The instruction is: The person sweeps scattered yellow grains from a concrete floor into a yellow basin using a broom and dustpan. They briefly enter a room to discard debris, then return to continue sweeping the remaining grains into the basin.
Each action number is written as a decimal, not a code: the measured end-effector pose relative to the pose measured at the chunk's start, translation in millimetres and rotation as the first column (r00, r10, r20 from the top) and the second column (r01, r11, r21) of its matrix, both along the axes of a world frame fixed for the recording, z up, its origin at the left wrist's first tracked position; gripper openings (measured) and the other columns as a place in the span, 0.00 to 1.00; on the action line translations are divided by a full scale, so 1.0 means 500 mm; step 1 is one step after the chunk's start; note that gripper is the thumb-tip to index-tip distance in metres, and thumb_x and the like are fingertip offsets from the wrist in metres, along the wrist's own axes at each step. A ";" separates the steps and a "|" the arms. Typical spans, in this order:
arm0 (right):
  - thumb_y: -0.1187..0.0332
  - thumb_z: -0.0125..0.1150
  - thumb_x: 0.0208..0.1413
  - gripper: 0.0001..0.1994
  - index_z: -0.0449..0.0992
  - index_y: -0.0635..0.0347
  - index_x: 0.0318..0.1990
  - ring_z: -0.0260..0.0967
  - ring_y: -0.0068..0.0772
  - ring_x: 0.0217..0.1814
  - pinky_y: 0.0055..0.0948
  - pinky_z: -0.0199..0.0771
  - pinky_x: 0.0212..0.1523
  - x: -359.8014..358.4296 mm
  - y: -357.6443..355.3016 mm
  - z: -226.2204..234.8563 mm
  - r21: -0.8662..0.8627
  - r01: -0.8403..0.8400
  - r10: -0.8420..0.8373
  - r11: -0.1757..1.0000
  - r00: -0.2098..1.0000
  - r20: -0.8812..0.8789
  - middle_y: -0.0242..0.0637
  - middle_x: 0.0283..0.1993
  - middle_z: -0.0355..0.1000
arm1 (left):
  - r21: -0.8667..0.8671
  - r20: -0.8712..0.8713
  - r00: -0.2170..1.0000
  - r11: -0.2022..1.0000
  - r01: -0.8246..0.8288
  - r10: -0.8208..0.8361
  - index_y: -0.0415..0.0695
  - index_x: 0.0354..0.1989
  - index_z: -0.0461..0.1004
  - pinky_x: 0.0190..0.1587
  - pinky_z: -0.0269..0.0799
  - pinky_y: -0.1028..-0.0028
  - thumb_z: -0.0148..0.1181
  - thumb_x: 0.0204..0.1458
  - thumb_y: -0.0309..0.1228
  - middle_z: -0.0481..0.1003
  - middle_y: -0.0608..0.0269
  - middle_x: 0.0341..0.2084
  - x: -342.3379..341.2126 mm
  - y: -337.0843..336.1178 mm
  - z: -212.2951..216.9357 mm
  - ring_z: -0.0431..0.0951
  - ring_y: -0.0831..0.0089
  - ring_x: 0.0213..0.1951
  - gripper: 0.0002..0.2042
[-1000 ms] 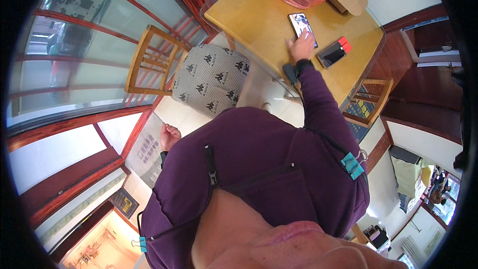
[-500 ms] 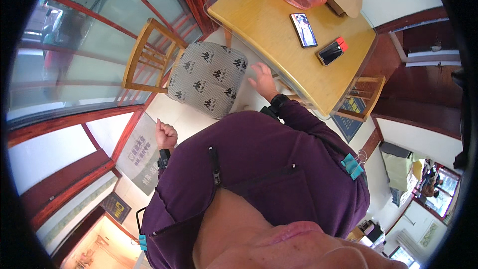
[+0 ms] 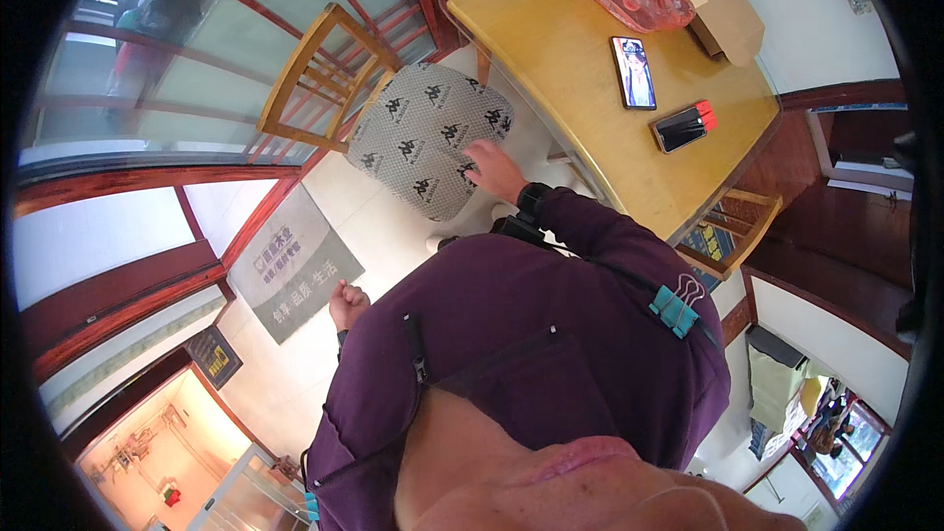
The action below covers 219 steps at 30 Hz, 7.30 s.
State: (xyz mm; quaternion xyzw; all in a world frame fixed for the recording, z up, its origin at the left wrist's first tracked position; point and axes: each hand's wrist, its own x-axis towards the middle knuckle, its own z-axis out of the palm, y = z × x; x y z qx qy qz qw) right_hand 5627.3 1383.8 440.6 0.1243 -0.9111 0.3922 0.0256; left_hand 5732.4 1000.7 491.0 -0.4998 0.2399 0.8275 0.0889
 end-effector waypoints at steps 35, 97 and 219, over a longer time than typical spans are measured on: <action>0.62 0.45 0.45 0.12 0.72 0.60 0.30 0.65 0.48 0.38 0.43 0.64 0.38 -0.472 -1.065 -0.248 0.572 -0.693 0.368 0.440 0.720 0.588 0.47 0.35 0.69 | 0.003 -0.125 0.624 0.629 -0.777 0.771 0.49 0.35 0.63 0.12 0.48 0.87 0.49 0.48 0.23 0.54 0.75 0.11 0.009 -1.182 0.034 0.53 0.86 0.12 0.07; 0.59 0.46 0.44 0.14 0.72 0.61 0.26 0.68 0.43 0.27 0.38 0.67 0.30 -3.351 -2.572 -0.203 0.452 -0.252 -0.123 0.856 0.751 0.649 0.43 0.24 0.70 | 0.122 -0.100 0.969 0.969 -0.214 0.227 0.49 0.19 0.60 0.12 0.54 0.85 0.50 0.48 0.30 0.57 0.76 0.08 -3.435 -2.931 0.026 0.59 0.85 0.11 0.08; 0.62 0.49 0.45 0.14 0.71 0.63 0.34 0.69 0.33 0.29 0.29 0.67 0.33 -10.651 -3.422 -0.251 -0.248 0.085 0.048 0.965 0.874 0.484 0.41 0.28 0.71 | -0.079 0.162 0.954 0.966 -0.244 0.254 0.48 0.18 0.65 0.22 0.62 0.81 0.50 0.50 0.37 0.64 0.75 0.12 -10.423 -3.660 -0.317 0.64 0.82 0.16 0.11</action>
